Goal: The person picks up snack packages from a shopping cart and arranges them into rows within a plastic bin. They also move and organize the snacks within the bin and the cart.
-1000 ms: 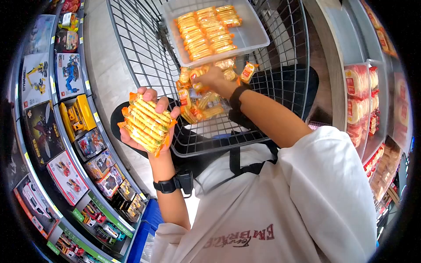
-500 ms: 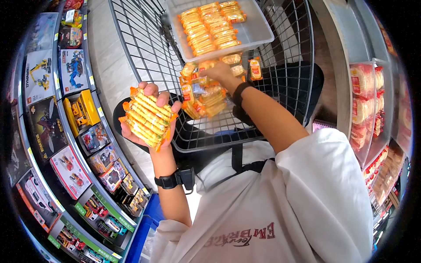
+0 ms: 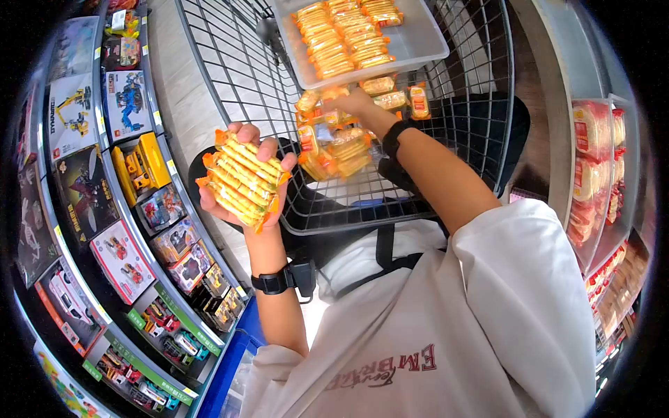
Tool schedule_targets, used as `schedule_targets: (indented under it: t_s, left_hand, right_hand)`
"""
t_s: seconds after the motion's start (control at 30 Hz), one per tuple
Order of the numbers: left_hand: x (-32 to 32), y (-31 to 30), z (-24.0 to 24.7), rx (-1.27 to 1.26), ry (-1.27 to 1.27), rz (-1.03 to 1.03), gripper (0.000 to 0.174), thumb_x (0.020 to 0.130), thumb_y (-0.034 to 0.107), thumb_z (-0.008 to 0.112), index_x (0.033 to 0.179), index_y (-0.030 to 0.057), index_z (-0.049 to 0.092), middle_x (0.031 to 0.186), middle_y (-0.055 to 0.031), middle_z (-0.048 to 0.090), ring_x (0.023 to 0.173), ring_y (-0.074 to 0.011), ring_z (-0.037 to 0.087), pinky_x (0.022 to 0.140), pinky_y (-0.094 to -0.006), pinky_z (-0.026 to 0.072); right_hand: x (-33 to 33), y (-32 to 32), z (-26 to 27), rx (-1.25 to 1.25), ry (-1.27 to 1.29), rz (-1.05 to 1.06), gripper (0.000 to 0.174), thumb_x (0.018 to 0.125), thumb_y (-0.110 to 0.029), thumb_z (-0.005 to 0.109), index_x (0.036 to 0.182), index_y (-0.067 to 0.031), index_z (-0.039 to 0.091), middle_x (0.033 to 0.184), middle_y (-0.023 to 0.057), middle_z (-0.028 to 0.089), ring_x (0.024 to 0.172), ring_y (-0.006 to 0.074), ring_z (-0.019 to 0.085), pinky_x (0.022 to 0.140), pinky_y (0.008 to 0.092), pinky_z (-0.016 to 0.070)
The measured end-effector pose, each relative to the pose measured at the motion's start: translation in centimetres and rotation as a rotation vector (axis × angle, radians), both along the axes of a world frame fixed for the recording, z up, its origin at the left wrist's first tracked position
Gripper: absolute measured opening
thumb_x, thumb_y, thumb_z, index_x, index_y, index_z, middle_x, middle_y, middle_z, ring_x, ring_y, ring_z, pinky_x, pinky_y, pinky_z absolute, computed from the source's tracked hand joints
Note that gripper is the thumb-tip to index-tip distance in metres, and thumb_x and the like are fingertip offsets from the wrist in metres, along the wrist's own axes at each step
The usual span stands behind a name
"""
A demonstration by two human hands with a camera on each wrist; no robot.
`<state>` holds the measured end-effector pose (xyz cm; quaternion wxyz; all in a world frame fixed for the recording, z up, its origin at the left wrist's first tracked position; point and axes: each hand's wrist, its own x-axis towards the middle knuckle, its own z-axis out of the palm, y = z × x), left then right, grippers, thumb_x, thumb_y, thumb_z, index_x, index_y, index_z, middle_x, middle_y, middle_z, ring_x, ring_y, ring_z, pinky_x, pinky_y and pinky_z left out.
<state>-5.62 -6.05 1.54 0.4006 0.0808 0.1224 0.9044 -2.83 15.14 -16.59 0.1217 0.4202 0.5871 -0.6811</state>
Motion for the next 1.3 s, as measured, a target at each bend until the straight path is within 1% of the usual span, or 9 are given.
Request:
schedule_targets:
  t_s: [0.3, 0.37, 0.43, 0.53, 0.6, 0.7, 0.97, 1.13, 1.3]
  left_hand:
    - [0.2, 0.2, -0.1, -0.022, -0.001, 0.002, 0.078, 0.076, 0.048, 0.074, 0.133, 0.0128, 0.034, 0.120, -0.0024, 0.043, 0.103, -0.0204, 0.047, 0.087, -0.0484, 0.0393]
    - [0.1, 0.2, 0.1, -0.047, 0.005, -0.001, 0.078, 0.076, 0.048, 0.074, 0.133, 0.0130, 0.034, 0.120, -0.0022, 0.043, 0.103, -0.0203, 0.047, 0.087, -0.0483, 0.0390]
    - [0.0, 0.2, 0.0, -0.023, 0.015, -0.009, 0.077, 0.076, 0.048, 0.074, 0.132, 0.0131, 0.034, 0.120, -0.0022, 0.043, 0.103, -0.0202, 0.047, 0.086, -0.0475, 0.0388]
    - [-0.2, 0.2, 0.0, 0.047, -0.031, -0.013, 0.076, 0.074, 0.045, 0.078, 0.131, 0.0142, 0.037, 0.119, -0.0011, 0.045, 0.102, -0.0190, 0.048, 0.085, -0.0449, 0.0373]
    - [-0.2, 0.2, 0.1, 0.066, -0.043, -0.018, 0.075, 0.073, 0.044, 0.078, 0.129, 0.0145, 0.039, 0.118, -0.0001, 0.047, 0.101, -0.0183, 0.048, 0.085, -0.0441, 0.0370]
    - [-0.3, 0.0, -0.1, 0.030, -0.025, -0.011, 0.075, 0.074, 0.044, 0.078, 0.130, 0.0145, 0.039, 0.119, -0.0003, 0.046, 0.101, -0.0183, 0.048, 0.085, -0.0442, 0.0371]
    - [-0.2, -0.1, 0.1, 0.032, -0.039, 0.002, 0.076, 0.074, 0.044, 0.077, 0.131, 0.0134, 0.037, 0.120, -0.0017, 0.045, 0.101, -0.0199, 0.048, 0.086, -0.0458, 0.0389]
    - [0.0, -0.1, -0.1, 0.082, -0.029, -0.008, 0.080, 0.076, 0.046, 0.074, 0.136, 0.0108, 0.034, 0.120, -0.0036, 0.045, 0.107, -0.0223, 0.048, 0.093, -0.0507, 0.0399]
    - [0.6, 0.6, 1.1, -0.325, 0.072, 0.083, 0.081, 0.085, 0.048, 0.063, 0.143, -0.0005, 0.034, 0.124, -0.0138, 0.055, 0.113, -0.0281, 0.055, 0.092, -0.0507, 0.0513]
  right_hand:
    - [-0.5, -2.9, -1.2, 0.370, -0.113, -0.062, 0.089, 0.054, -0.037, 0.090, 0.118, 0.0130, 0.054, 0.116, 0.0213, 0.063, 0.111, 0.0292, 0.060, 0.093, 0.0359, 0.0476]
    - [-0.6, -1.9, 1.2, 0.324, -0.116, 0.213, 0.089, 0.054, -0.041, 0.089, 0.118, 0.0117, 0.056, 0.114, 0.0214, 0.064, 0.110, 0.0281, 0.061, 0.093, 0.0357, 0.0476]
    - [-0.4, -1.2, 2.8, 0.432, -0.172, 0.315, 0.077, 0.058, -0.047, 0.083, 0.121, -0.0067, 0.063, 0.114, 0.0138, 0.066, 0.110, 0.0220, 0.062, 0.094, 0.0345, 0.0481]
    - [0.3, 0.1, 5.4, 0.271, 0.071, 0.345, 0.067, 0.064, -0.047, 0.079, 0.118, -0.0091, 0.065, 0.112, 0.0112, 0.067, 0.103, 0.0222, 0.063, 0.091, 0.0355, 0.0497]
    - [0.1, -0.2, 4.9, -0.492, 0.127, 0.127, 0.055, 0.073, -0.024, 0.081, 0.114, 0.0067, 0.062, 0.109, 0.0156, 0.068, 0.096, 0.0230, 0.068, 0.086, 0.0373, 0.0544]
    - [0.7, -1.7, 6.0, -0.632, 0.147, 0.236, 0.034, 0.077, -0.017, 0.073, 0.108, -0.0069, 0.067, 0.101, 0.0079, 0.070, 0.091, 0.0191, 0.066, 0.081, 0.0335, 0.0519]
    - [0.0, -6.4, 2.0, -0.424, 0.153, 0.217, 0.032, 0.075, -0.021, 0.076, 0.099, -0.0016, 0.070, 0.097, 0.0063, 0.070, 0.094, 0.0162, 0.062, 0.089, 0.0307, 0.0432]
    - [-0.1, -4.7, 7.0, -0.282, 0.372, 0.269, 0.026, 0.074, -0.018, 0.073, 0.096, -0.0050, 0.068, 0.091, 0.0049, 0.068, 0.082, 0.0141, 0.062, 0.073, 0.0287, 0.0467]
    - [1.8, 0.0, 18.6, -0.304, 0.393, 0.505, 0.046, 0.075, -0.012, 0.073, 0.118, 0.0008, 0.061, 0.104, 0.0070, 0.069, 0.093, 0.0141, 0.067, 0.084, 0.0278, 0.0523]
